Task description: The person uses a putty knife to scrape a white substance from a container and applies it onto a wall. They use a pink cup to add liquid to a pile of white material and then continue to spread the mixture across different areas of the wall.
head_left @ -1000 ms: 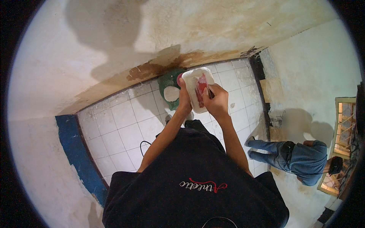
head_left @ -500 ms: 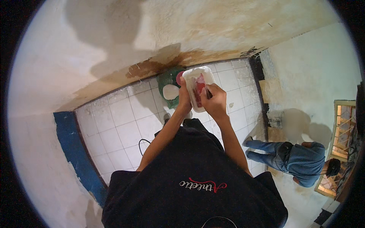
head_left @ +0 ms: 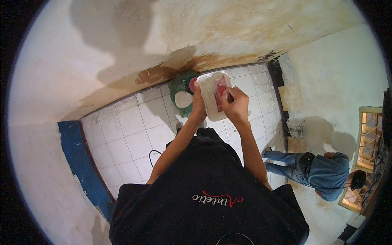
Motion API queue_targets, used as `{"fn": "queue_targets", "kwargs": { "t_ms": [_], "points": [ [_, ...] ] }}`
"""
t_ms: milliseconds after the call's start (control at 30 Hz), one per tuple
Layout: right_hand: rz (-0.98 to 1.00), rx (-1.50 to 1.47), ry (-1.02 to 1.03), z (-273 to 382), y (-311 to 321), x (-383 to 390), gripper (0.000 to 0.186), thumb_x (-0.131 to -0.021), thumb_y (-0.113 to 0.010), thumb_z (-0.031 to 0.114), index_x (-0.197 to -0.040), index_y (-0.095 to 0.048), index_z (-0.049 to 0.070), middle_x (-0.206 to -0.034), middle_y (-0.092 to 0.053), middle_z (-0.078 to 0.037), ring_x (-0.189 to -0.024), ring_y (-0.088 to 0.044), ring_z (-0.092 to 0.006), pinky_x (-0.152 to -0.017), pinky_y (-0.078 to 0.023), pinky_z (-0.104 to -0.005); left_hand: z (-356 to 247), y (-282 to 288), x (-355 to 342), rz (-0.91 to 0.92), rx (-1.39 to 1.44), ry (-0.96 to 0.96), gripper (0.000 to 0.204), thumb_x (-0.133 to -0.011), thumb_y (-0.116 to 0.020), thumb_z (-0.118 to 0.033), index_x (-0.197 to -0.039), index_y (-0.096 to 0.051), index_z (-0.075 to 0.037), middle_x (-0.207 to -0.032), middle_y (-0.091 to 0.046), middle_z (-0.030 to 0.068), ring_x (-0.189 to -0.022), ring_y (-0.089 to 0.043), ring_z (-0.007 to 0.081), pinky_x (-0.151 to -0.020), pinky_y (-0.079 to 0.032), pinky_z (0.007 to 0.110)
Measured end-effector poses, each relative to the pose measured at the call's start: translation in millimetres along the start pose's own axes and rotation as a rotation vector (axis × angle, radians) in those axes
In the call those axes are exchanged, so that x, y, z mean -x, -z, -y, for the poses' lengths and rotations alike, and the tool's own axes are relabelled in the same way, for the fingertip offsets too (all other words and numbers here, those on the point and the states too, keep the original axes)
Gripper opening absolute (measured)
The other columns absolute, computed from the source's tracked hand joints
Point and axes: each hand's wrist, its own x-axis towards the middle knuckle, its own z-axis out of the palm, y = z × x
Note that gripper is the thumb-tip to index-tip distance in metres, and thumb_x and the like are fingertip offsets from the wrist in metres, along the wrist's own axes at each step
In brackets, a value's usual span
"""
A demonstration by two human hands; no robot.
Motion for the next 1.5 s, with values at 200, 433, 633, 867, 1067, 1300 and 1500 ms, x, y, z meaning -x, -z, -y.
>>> {"fn": "queue_targets", "kwargs": {
  "t_ms": [200,433,633,867,1067,1300,1500],
  "points": [
    [0.035,-0.027,0.006,1.1,-6.5,5.8,0.013,-0.083,-0.064,0.011,-0.079,-0.064,-0.001,-0.073,-0.061,-0.019,-0.064,-0.061,-0.0357,-0.059,-0.049,-0.0421,-1.5,2.5,0.5,-0.023,-0.034,-0.012,0.080,-0.094,-0.024,-0.070,-0.131,-0.051,-0.004,-0.116,-0.063,0.0118,-0.102,-0.064,0.0235,-0.088,-0.053,0.037],
    [0.062,0.000,0.007,5.6,-8.5,6.3,0.011,-0.083,-0.063,0.009,-0.081,-0.064,-0.001,-0.075,-0.062,-0.019,-0.066,-0.063,-0.0356,-0.060,-0.050,-0.0415,-2.3,2.0,2.2,-0.023,-0.052,-0.020,0.083,-0.093,-0.024,-0.072,-0.131,-0.050,-0.003,-0.116,-0.063,0.0120,-0.102,-0.064,0.0233,-0.088,-0.053,0.036],
    [0.023,-0.044,0.023,4.3,-13.2,4.8,0.006,-0.078,-0.064,0.002,-0.077,-0.062,-0.003,-0.069,-0.059,-0.017,-0.058,-0.057,-0.0298,-0.055,-0.046,-0.0360,-2.0,-0.5,2.3,-0.025,-0.020,-0.005,0.084,-0.092,-0.026,-0.074,-0.131,-0.050,-0.003,-0.116,-0.063,0.0119,-0.102,-0.064,0.0235,-0.088,-0.053,0.037],
    [-0.003,-0.035,0.133,9.9,-12.8,7.5,0.004,-0.078,-0.065,0.001,-0.078,-0.062,-0.003,-0.069,-0.058,-0.017,-0.058,-0.057,-0.0312,-0.054,-0.046,-0.0369,-7.0,-8.0,5.2,-0.064,-0.090,-0.023,0.084,-0.091,-0.027,-0.074,-0.130,-0.051,-0.003,-0.116,-0.062,0.0125,-0.103,-0.063,0.0231,-0.088,-0.053,0.037],
    [-0.019,-0.011,0.109,14.1,-9.1,7.8,0.005,-0.078,-0.064,0.001,-0.076,-0.062,-0.003,-0.067,-0.057,-0.016,-0.057,-0.057,-0.0313,-0.054,-0.046,-0.0370,-7.1,-7.4,7.1,-0.044,-0.099,-0.003,0.082,-0.092,-0.025,-0.073,-0.128,-0.052,-0.004,-0.113,-0.063,0.0112,-0.099,-0.064,0.0221,-0.086,-0.053,0.037],
    [-0.018,0.002,0.048,9.6,-1.6,3.5,0.006,-0.078,-0.064,0.001,-0.075,-0.060,-0.003,-0.067,-0.057,-0.015,-0.056,-0.056,-0.0287,-0.054,-0.045,-0.0361,-5.0,-4.3,6.1,-0.040,-0.092,0.016,0.084,-0.091,-0.024,-0.074,-0.132,-0.049,-0.005,-0.117,-0.061,0.0117,-0.105,-0.061,0.0245,-0.092,-0.050,0.038],
    [-0.026,-0.028,0.058,0.1,-13.2,7.7,0.004,-0.078,-0.063,0.000,-0.076,-0.061,-0.003,-0.068,-0.058,-0.015,-0.056,-0.056,-0.0283,-0.053,-0.044,-0.0358,-7.9,-12.1,8.7,-0.066,-0.079,0.001,0.079,-0.094,-0.024,-0.070,-0.126,-0.053,-0.003,-0.110,-0.064,0.0105,-0.096,-0.065,0.0210,-0.083,-0.054,0.036]
  ]
}}
